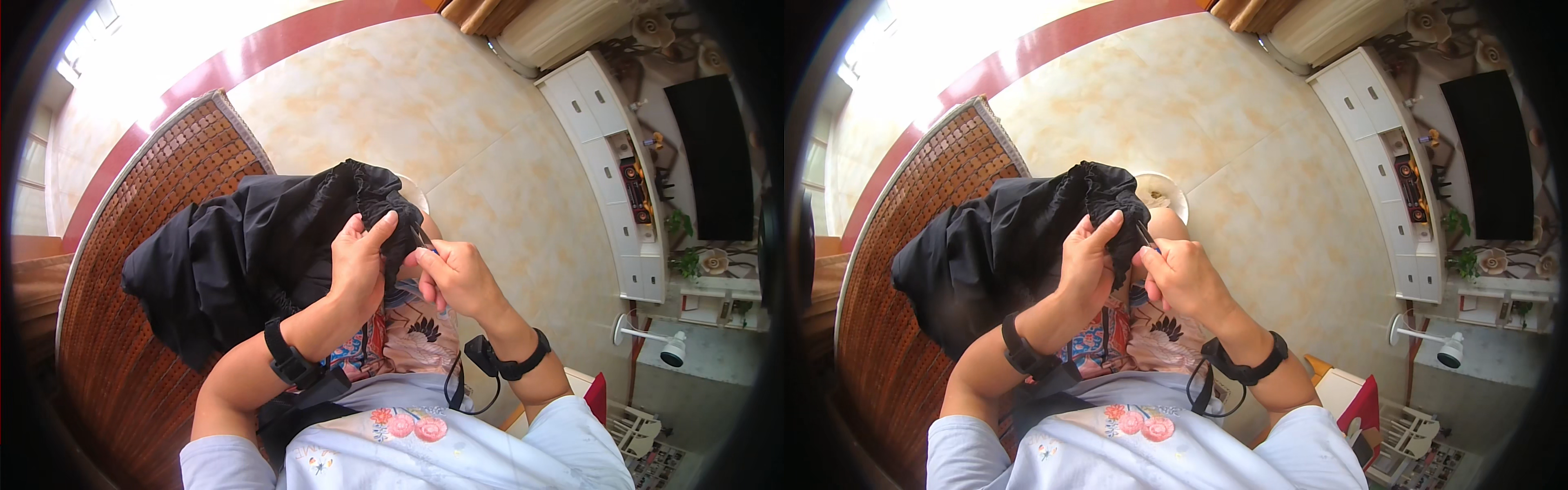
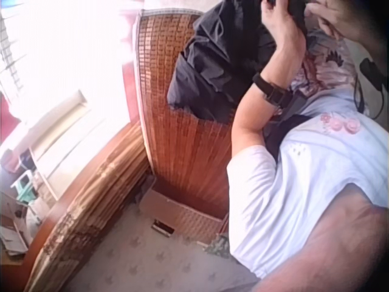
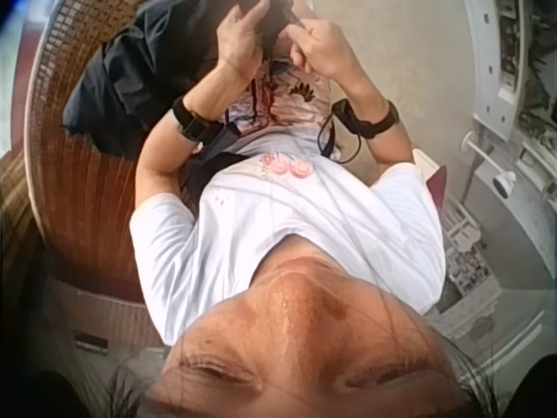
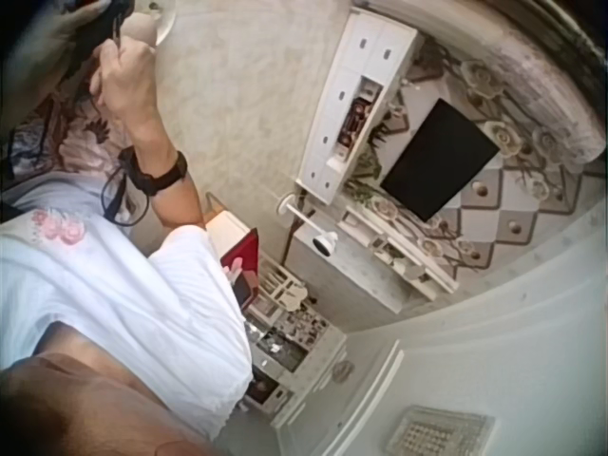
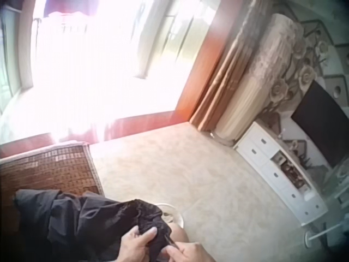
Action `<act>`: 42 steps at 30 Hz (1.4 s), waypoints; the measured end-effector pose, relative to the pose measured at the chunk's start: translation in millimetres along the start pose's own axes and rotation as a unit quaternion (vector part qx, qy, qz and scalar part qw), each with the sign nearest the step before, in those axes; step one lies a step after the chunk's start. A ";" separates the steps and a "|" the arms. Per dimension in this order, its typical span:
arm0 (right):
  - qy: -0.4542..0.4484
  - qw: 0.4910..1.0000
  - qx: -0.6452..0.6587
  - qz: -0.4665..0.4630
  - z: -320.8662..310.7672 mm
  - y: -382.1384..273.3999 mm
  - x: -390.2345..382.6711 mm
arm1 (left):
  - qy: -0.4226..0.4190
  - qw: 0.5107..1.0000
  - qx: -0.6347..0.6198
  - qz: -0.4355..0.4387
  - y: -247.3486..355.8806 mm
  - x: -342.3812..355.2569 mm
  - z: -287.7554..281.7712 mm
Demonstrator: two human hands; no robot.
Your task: The person uses small scissors to trim loose threads from the waistband of a black garment and places the discarded material into a bowl.
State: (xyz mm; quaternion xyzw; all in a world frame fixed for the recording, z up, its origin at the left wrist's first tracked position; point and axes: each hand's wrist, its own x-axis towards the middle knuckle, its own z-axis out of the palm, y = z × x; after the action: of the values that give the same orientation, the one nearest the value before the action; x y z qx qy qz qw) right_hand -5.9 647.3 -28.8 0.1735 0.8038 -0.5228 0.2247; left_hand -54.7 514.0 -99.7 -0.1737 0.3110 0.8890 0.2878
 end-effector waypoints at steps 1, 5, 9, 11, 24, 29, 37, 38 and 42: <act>0.007 1.000 -0.012 0.011 -0.1 -0.4 0.4 | -0.001 1.000 -0.001 0.005 -0.8 -0.2 0.4; 0.025 1.000 0.005 0.009 2.4 0.5 2.0 | 0.016 1.000 0.000 0.021 -3.1 -2.1 3.1; 0.059 0.998 0.020 -0.019 8.2 4.2 3.5 | -0.001 1.000 -0.004 -0.001 -1.5 -3.8 3.2; 0.077 0.997 -0.003 -0.025 10.0 5.7 4.5 | 0.007 1.000 -0.005 -0.015 -0.3 -3.1 2.1; 0.196 0.970 0.011 -0.146 -9.8 17.7 26.0 | -0.006 0.999 0.005 -0.038 -4.6 -1.9 -7.2; 0.065 0.990 0.084 -0.094 -7.8 19.5 45.6 | -0.054 0.995 0.077 -0.019 -0.9 -8.2 -9.8; 0.118 0.984 0.016 -0.134 -19.7 4.4 44.8 | -0.003 0.997 0.042 -0.071 9.3 -9.5 -8.8; 0.086 0.991 0.053 -0.083 -20.3 5.8 46.1 | -0.012 0.997 0.045 -0.066 9.8 -9.4 -7.8; 0.018 0.991 0.108 -0.076 -9.8 13.8 50.2 | -0.011 0.996 0.073 -0.057 11.5 -9.4 -5.9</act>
State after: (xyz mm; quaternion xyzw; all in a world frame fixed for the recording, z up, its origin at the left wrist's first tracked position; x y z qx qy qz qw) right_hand -42.7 663.9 -63.1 0.1446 0.7575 -0.6188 0.1494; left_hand -53.8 498.9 -94.3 -0.1600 0.3611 0.8481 0.3532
